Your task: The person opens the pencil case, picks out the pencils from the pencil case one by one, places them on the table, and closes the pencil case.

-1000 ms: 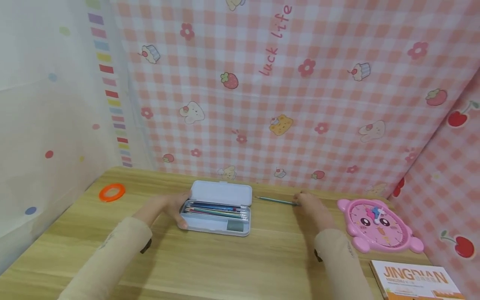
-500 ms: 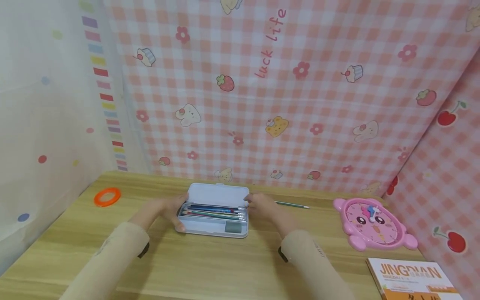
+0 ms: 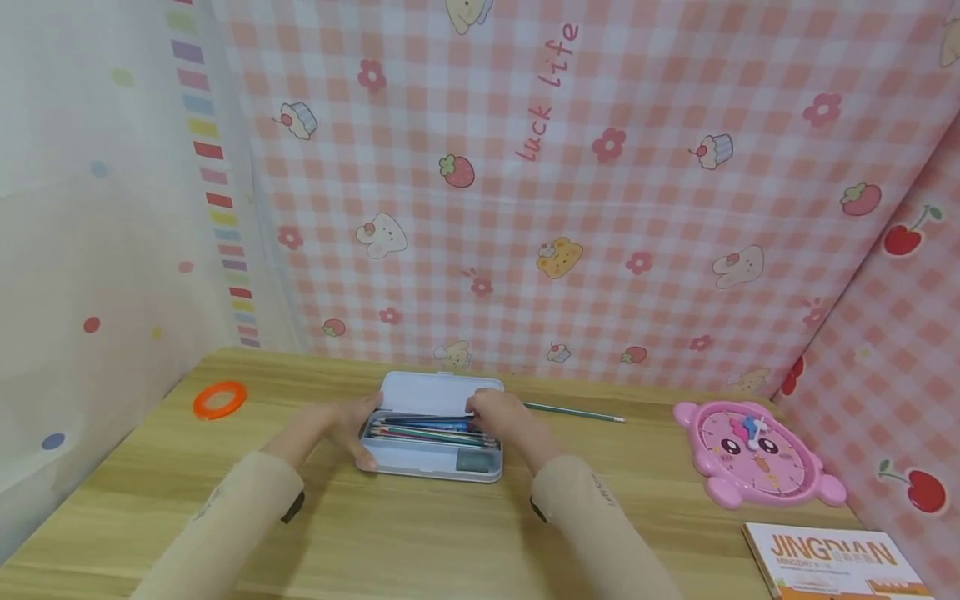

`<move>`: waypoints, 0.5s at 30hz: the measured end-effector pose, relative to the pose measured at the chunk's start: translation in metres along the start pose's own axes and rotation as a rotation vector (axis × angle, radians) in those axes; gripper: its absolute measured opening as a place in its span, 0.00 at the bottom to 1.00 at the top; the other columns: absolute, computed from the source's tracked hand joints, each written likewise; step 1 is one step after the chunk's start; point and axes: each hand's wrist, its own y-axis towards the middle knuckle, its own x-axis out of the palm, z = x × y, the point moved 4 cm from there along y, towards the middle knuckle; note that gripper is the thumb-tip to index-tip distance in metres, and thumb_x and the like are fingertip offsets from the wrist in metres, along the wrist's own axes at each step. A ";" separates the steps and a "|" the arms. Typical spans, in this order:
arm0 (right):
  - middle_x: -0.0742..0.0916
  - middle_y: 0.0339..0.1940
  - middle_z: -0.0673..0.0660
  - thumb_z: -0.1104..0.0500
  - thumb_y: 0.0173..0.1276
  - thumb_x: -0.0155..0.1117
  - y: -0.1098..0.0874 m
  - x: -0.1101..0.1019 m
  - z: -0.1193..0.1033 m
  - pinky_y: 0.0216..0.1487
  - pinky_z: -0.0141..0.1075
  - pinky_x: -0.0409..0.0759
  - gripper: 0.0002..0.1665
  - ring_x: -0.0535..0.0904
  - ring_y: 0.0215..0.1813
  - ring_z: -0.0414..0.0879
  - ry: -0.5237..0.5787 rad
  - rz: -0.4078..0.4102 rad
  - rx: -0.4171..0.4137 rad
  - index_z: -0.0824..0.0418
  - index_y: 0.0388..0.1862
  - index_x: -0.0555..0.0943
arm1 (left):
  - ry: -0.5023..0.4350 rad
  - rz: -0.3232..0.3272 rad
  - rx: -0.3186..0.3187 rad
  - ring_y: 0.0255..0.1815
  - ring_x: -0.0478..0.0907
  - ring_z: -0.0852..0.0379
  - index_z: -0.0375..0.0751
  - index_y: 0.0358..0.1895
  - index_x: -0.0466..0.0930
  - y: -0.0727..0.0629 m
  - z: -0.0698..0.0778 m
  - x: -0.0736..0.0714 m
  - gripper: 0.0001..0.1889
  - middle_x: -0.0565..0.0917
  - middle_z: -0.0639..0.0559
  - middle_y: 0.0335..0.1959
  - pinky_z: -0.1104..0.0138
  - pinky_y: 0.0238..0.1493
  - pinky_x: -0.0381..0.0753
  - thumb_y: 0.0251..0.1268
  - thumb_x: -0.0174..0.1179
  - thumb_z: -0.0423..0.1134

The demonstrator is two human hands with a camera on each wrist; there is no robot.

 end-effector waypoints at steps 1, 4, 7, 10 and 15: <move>0.84 0.34 0.56 0.63 0.62 0.61 0.001 0.000 -0.001 0.43 0.40 0.80 0.08 0.80 0.39 0.47 -0.012 -0.004 -0.001 0.63 0.38 0.83 | 0.005 -0.002 -0.001 0.73 0.45 0.39 0.23 0.69 0.37 0.000 0.000 0.000 0.62 0.47 0.30 0.71 0.54 0.73 0.48 0.39 0.73 0.51; 0.83 0.32 0.55 0.63 0.61 0.62 0.001 0.000 -0.002 0.39 0.38 0.80 0.05 0.79 0.36 0.46 -0.054 -0.007 -0.023 0.63 0.35 0.83 | 0.026 -0.011 -0.003 0.73 0.45 0.39 0.23 0.69 0.37 0.002 -0.001 0.001 0.62 0.46 0.30 0.71 0.54 0.73 0.48 0.40 0.72 0.51; 0.82 0.31 0.56 0.64 0.62 0.61 -0.001 -0.002 -0.001 0.37 0.37 0.80 0.04 0.79 0.34 0.46 -0.095 0.005 -0.043 0.63 0.34 0.82 | 0.035 -0.021 -0.009 0.73 0.44 0.39 0.23 0.69 0.36 0.000 0.002 0.000 0.63 0.45 0.30 0.72 0.54 0.73 0.47 0.40 0.72 0.52; 0.82 0.34 0.56 0.65 0.63 0.59 -0.007 -0.005 0.004 0.38 0.37 0.81 0.05 0.80 0.36 0.47 -0.119 0.014 -0.032 0.64 0.36 0.81 | 0.007 -0.028 -0.028 0.74 0.43 0.39 0.25 0.69 0.35 -0.004 0.005 -0.001 0.63 0.44 0.31 0.72 0.54 0.73 0.46 0.40 0.72 0.52; 0.83 0.37 0.58 0.67 0.63 0.58 -0.022 -0.011 0.021 0.41 0.39 0.81 0.07 0.80 0.39 0.49 -0.133 0.027 0.003 0.66 0.39 0.80 | -0.045 -0.038 -0.043 0.74 0.40 0.39 0.26 0.70 0.34 0.006 -0.004 0.002 0.68 0.42 0.31 0.72 0.53 0.74 0.43 0.34 0.73 0.55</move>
